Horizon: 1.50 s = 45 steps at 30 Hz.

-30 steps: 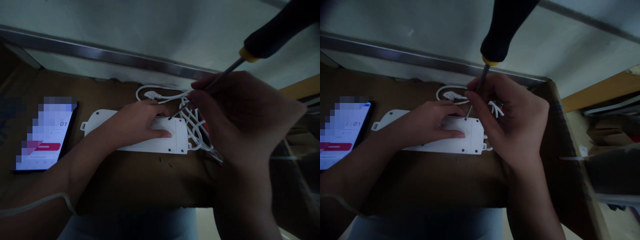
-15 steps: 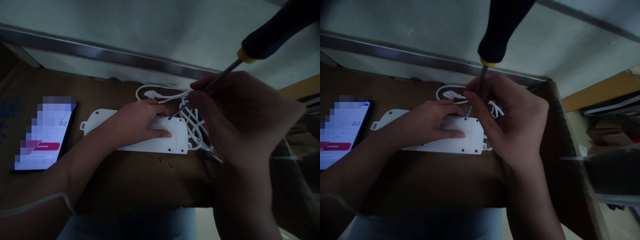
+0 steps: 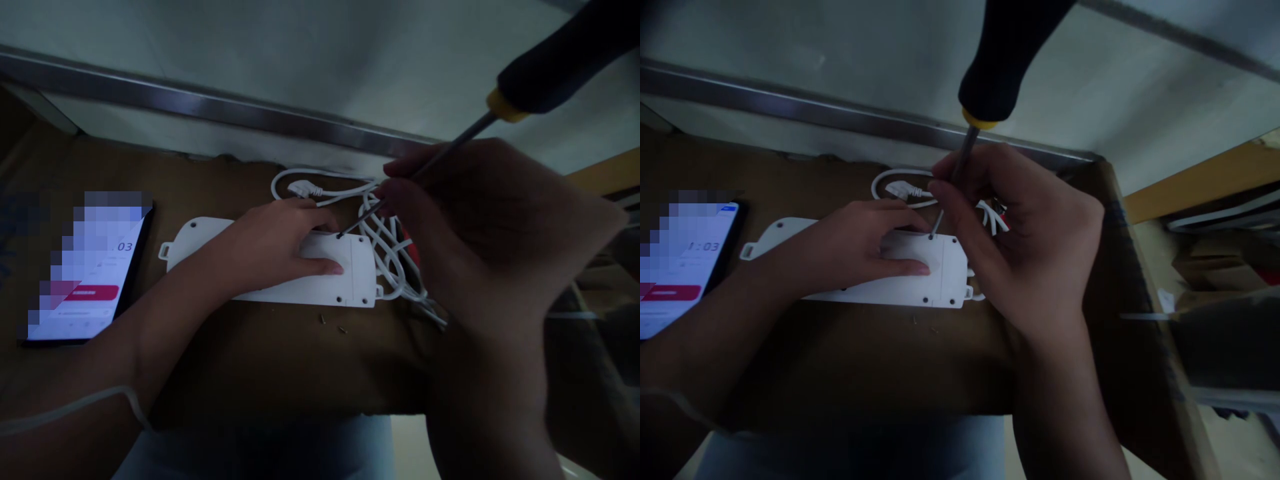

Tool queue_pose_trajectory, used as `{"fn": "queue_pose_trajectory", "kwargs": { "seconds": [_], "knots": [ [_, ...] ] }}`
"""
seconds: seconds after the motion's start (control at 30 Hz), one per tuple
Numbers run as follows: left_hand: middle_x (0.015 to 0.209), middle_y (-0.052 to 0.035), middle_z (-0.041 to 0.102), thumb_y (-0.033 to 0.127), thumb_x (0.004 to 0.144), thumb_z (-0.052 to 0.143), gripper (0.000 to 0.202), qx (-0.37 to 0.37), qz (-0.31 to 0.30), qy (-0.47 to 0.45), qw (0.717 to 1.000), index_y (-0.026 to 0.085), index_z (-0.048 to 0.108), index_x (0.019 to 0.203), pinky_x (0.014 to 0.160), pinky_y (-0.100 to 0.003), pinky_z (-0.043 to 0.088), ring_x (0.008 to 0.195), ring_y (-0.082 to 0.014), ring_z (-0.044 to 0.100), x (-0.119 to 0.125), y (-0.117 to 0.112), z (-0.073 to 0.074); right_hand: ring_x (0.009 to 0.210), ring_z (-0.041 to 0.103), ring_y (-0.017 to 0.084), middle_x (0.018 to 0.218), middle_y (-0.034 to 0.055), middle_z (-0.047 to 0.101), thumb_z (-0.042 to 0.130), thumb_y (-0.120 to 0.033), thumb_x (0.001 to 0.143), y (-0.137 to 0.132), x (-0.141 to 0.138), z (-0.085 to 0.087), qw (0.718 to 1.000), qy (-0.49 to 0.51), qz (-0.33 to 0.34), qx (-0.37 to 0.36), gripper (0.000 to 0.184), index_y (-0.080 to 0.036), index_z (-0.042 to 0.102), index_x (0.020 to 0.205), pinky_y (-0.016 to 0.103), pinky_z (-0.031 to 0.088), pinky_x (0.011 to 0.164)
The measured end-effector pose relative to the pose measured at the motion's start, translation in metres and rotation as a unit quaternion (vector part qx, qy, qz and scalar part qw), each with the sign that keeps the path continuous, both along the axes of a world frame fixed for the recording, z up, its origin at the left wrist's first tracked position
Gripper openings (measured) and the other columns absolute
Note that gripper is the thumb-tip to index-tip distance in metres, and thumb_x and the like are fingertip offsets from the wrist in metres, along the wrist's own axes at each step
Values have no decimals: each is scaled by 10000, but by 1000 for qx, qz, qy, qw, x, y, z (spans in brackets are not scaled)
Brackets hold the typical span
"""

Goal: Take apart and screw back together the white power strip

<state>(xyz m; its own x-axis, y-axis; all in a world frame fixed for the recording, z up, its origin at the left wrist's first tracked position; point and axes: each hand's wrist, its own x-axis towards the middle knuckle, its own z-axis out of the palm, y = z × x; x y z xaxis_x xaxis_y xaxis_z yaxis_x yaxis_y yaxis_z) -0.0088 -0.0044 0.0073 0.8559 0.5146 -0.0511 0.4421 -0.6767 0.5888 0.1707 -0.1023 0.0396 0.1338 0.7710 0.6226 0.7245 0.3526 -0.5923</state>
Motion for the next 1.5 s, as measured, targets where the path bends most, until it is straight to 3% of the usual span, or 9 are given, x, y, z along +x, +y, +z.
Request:
{"fn": "queue_pose_trajectory", "kwargs": {
  "seconds": [0.2,0.57,1.03,1.5],
  "knots": [
    [1324,-64,699,599,890,705,540,1,4,-2,1000,249,689,1300,1022,-435,511,1198,-300,659,1,1,-3,902,761,269,916,-40,796,735,-202,892,-2,1,2,1000,-6,-10,-11,171,-372,746,908,444,578,755],
    [1333,-71,689,579,910,688,519,0,2,-3,1000,243,680,1305,1052,-482,501,1208,-313,651,0,0,0,801,739,236,861,-50,780,754,-229,884,0,0,-2,1000,-14,-26,3,144,-372,748,902,419,570,715],
    [1329,-47,695,591,889,708,532,1,5,-2,1000,255,687,1301,1051,-434,501,1205,-293,657,1,1,-4,915,765,254,896,-38,780,749,-210,896,-3,2,0,1000,-21,-10,-10,143,-343,749,948,403,574,726],
    [1294,-51,704,586,881,709,508,-2,8,0,1000,256,690,1267,1045,-420,496,1188,-296,658,2,1,-3,826,754,239,916,-33,789,781,-202,865,-1,7,-4,999,-37,-2,6,197,-363,767,979,412,587,710]
  ]
}}
